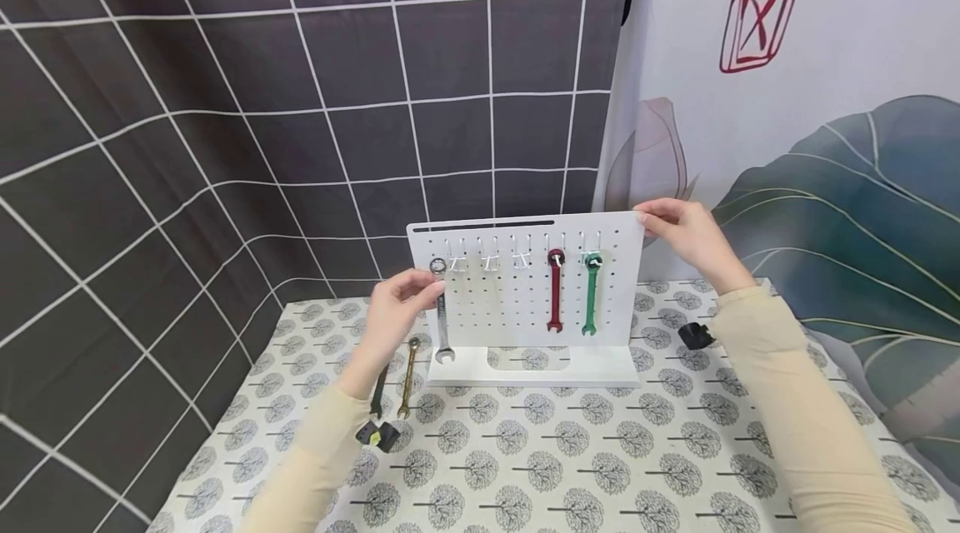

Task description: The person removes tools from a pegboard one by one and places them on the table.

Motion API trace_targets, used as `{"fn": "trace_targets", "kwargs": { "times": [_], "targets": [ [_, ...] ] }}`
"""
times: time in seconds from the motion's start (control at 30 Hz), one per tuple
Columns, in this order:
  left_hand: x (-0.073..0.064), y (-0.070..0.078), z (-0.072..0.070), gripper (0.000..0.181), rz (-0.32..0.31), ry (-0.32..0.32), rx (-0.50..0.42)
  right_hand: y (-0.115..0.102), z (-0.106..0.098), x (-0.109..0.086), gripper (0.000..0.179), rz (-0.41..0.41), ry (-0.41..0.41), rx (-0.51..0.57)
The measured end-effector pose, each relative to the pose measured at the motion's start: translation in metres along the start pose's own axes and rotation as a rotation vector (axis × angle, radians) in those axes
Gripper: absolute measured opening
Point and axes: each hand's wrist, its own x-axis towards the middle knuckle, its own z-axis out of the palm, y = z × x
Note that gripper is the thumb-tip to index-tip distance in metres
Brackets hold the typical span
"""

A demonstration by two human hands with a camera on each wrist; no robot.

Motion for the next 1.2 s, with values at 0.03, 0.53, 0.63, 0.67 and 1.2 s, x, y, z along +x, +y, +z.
{"fn": "trace_targets", "kwargs": {
  "times": [0.03, 0.53, 0.63, 0.67, 1.2],
  "targets": [
    [-0.001, 0.0, -0.004, 0.022, 0.004, 0.007, 0.002, 0.0, 0.0, 0.0, 0.042, 0.001, -0.001, -0.001],
    [-0.022, 0.002, -0.061, 0.024, -0.04, 0.126, 0.039, 0.001, 0.001, -0.002, 0.042, 0.007, 0.002, -0.017],
    [-0.027, 0.002, -0.07, 0.026, -0.036, 0.157, 0.023, 0.001, 0.001, -0.001, 0.042, 0.007, 0.0, -0.013],
    [-0.028, 0.002, -0.072, 0.025, -0.035, 0.167, 0.021, 0.001, 0.001, -0.001, 0.042, 0.007, -0.001, -0.011],
    [-0.03, -0.009, -0.09, 0.029, -0.087, 0.203, 0.067, -0.003, 0.0, -0.001, 0.042, 0.023, -0.004, -0.001]
  ]
}}
